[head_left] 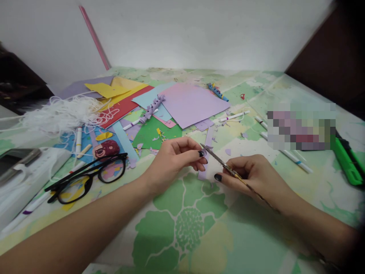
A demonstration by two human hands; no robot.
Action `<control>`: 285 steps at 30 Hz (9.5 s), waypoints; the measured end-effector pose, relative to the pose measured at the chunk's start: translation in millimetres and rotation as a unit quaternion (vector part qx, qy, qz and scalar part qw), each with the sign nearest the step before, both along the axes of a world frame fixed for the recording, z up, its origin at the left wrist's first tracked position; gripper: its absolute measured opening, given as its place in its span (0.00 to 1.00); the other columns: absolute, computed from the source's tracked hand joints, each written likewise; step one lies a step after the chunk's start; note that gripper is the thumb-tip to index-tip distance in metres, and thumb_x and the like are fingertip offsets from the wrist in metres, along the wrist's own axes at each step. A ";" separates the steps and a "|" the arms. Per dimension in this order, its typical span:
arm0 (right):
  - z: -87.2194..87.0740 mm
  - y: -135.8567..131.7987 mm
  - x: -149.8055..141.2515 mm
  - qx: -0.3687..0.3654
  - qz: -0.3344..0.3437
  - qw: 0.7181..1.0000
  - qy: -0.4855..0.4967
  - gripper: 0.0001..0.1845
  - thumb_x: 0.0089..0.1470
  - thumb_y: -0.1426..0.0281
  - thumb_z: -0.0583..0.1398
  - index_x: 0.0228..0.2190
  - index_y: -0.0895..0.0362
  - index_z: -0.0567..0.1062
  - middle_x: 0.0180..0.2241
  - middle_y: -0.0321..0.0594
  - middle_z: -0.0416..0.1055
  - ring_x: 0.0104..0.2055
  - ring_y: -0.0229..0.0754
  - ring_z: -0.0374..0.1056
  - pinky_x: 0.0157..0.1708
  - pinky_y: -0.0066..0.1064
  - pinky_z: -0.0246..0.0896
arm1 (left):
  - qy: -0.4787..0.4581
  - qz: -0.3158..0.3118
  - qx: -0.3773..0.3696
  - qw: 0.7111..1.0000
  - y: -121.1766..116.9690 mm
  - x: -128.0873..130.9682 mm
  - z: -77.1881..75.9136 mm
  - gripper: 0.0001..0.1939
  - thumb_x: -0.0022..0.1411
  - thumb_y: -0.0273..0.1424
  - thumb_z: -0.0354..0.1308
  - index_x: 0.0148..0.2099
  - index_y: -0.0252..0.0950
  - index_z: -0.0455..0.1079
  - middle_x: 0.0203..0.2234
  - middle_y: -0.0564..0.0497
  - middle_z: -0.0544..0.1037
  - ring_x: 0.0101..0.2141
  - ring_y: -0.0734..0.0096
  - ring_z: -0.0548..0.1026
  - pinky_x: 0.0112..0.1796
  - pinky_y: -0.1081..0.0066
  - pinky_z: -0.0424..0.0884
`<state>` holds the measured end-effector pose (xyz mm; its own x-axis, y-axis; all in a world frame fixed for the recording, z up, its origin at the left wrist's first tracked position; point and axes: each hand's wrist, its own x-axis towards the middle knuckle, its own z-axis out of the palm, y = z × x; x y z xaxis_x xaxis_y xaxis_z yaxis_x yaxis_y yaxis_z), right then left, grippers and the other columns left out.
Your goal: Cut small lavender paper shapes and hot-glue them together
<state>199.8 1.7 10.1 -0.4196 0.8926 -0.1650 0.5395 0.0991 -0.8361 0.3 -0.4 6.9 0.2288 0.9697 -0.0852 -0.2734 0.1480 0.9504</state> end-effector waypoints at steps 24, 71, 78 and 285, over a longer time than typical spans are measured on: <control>1.4 8.7 10.9 0.107 -0.018 0.986 -0.127 0.20 0.47 0.59 0.60 0.14 0.56 0.60 0.15 0.31 0.50 0.20 0.34 0.46 0.20 0.29 0.40 | 0.018 0.060 0.014 0.998 2.1 0.3 0.6 0.02 0.53 0.25 0.64 0.31 0.33 0.73 0.22 0.53 0.78 0.23 0.77 0.75 0.30 0.75 0.70; -6.5 0.2 -2.5 -0.039 0.043 0.965 0.255 0.10 0.55 0.63 0.60 0.31 0.57 0.71 0.30 0.37 0.69 0.33 0.37 0.65 0.33 0.30 0.60 | 0.318 0.064 0.310 0.893 -12.4 7.3 -3.1 0.05 0.55 0.22 0.65 0.33 0.37 0.78 0.26 0.54 0.82 0.28 0.74 0.77 0.31 0.75 0.70; -5.1 0.7 -2.9 -0.039 0.040 0.964 0.260 0.13 0.54 0.60 0.62 0.30 0.58 0.71 0.29 0.37 0.69 0.32 0.36 0.64 0.31 0.29 0.59 | 0.332 0.056 0.362 0.869 -12.6 6.3 -3.5 0.05 0.57 0.22 0.62 0.34 0.37 0.77 0.26 0.53 0.82 0.28 0.74 0.78 0.31 0.75 0.71; -10.6 10.4 -14.9 -0.070 -0.113 0.943 0.304 0.07 0.38 0.78 0.65 0.24 0.59 0.72 0.21 0.33 0.72 0.24 0.32 0.68 0.26 0.22 0.63 | 0.116 0.075 0.061 0.988 -3.2 16.1 -5.3 0.06 0.47 0.24 0.68 0.28 0.32 0.73 0.24 0.55 0.77 0.26 0.80 0.74 0.30 0.81 0.72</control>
